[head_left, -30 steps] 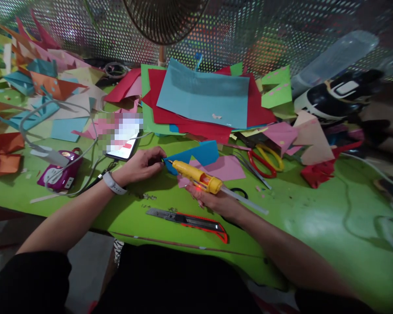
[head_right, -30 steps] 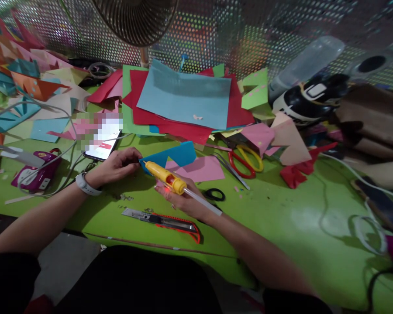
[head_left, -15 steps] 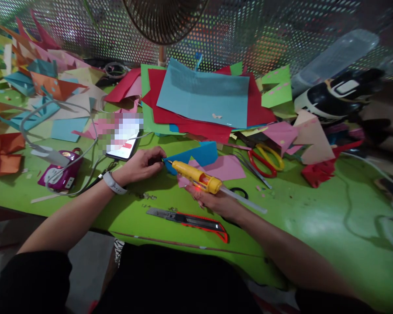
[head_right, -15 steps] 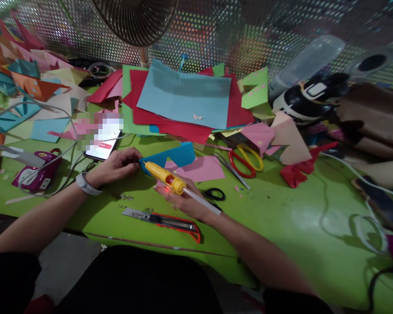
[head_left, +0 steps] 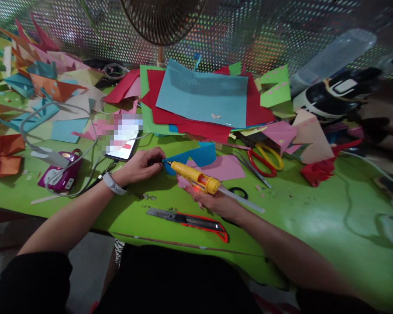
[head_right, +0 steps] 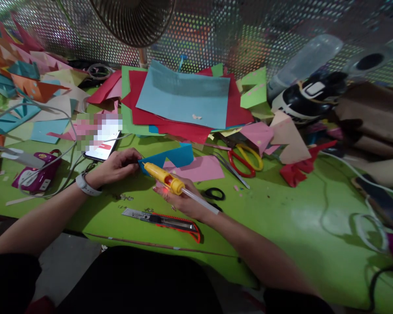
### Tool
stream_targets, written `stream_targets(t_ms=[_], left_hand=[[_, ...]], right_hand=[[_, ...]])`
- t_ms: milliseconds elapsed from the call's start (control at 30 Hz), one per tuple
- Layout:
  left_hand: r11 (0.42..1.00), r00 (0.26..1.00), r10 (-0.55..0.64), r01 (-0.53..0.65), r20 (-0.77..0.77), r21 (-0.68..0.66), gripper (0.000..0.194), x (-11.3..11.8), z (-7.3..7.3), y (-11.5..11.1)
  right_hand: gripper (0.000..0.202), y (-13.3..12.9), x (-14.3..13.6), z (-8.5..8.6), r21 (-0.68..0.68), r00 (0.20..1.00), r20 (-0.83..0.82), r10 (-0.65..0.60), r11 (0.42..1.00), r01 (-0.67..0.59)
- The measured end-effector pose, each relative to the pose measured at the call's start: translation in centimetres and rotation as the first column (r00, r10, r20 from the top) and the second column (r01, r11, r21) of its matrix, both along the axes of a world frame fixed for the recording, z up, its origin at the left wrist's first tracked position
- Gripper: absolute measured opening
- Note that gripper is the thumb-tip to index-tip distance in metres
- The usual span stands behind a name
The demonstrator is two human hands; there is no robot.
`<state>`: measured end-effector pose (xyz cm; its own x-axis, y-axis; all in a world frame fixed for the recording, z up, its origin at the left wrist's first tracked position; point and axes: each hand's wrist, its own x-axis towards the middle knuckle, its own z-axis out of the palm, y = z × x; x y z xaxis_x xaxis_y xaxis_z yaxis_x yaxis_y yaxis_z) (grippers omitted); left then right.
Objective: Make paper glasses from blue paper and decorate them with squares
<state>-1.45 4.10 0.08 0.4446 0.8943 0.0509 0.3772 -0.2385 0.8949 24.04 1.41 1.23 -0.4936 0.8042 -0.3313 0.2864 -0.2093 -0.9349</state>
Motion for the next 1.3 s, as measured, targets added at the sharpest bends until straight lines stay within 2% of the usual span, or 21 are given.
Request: stream_targets(t_ms=[467, 700, 1067, 1300], left_hand=[[1.000, 1.000, 0.003, -0.003, -0.003, 0.002, 0.015, -0.08, -0.24, 0.03], [1.000, 1.000, -0.003, 0.003, 0.005, -0.031, 0.014, -0.06, -0.05, -0.05], [0.999, 1.000, -0.007, 0.008, 0.018, -0.033, 0.015, -0.16, -0.29, -0.04], [0.999, 1.000, 0.015, -0.014, 0.018, -0.033, 0.014, -0.09, -0.10, -0.12]], right_hand=[[0.040, -0.15, 0.00, -0.48, 0.023, 1.000, 0.005, -0.024, 0.999, 0.024], [0.048, -0.20, -0.21, -0.22, 0.014, 0.998, 0.020, -0.056, 0.998, 0.056], [0.043, -0.24, -0.01, -0.50, 0.026, 0.999, 0.020, -0.035, 0.999, 0.035], [0.042, -0.27, 0.09, 0.04, 0.040, 0.999, 0.053, -0.010, 0.999, 0.007]])
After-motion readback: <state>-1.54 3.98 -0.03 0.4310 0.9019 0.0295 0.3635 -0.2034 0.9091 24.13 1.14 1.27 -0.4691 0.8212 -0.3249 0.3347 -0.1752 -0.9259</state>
